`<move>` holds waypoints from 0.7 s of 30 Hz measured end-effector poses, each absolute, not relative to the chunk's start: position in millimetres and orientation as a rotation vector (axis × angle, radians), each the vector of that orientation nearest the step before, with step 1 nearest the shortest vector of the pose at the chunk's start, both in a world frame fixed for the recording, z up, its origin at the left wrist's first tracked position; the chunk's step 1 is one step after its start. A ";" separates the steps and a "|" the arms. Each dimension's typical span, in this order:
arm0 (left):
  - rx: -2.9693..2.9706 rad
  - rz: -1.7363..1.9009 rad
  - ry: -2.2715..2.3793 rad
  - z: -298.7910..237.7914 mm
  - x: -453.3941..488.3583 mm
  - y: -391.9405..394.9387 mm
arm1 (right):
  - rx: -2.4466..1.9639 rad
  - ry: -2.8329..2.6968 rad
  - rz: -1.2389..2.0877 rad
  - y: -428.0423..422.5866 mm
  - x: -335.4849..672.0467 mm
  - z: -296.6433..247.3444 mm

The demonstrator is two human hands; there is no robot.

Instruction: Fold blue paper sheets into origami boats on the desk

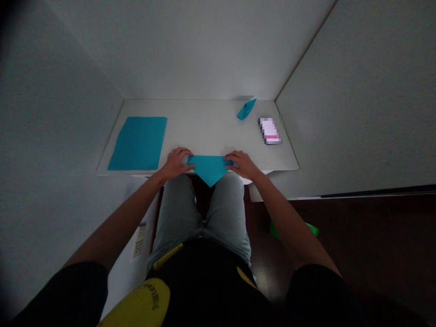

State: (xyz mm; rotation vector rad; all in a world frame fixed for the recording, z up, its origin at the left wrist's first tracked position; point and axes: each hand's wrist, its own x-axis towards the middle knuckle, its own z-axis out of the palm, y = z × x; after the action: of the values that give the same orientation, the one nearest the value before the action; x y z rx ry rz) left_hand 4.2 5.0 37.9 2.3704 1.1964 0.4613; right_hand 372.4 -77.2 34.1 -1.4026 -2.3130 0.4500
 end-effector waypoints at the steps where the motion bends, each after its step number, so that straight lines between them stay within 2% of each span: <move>1: 2.358 0.456 1.196 37.8 4.4 6.8 | -1.442 -2.288 0.433 -75.0 372.1 31.8; 10: 2.158 0.404 1.230 36.6 12.4 16.4 | -1.503 -2.252 0.501 -48.7 381.8 20.0; 21: 2.096 0.567 1.143 29.2 10.0 23.1 | -1.542 -2.217 0.505 -32.6 380.8 21.3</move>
State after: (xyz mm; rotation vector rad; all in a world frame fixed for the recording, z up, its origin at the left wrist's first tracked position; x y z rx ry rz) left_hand 10.0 23.1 29.2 2.0956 1.1433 0.5675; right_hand 380.8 -32.6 21.3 -1.5422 -2.2169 0.5047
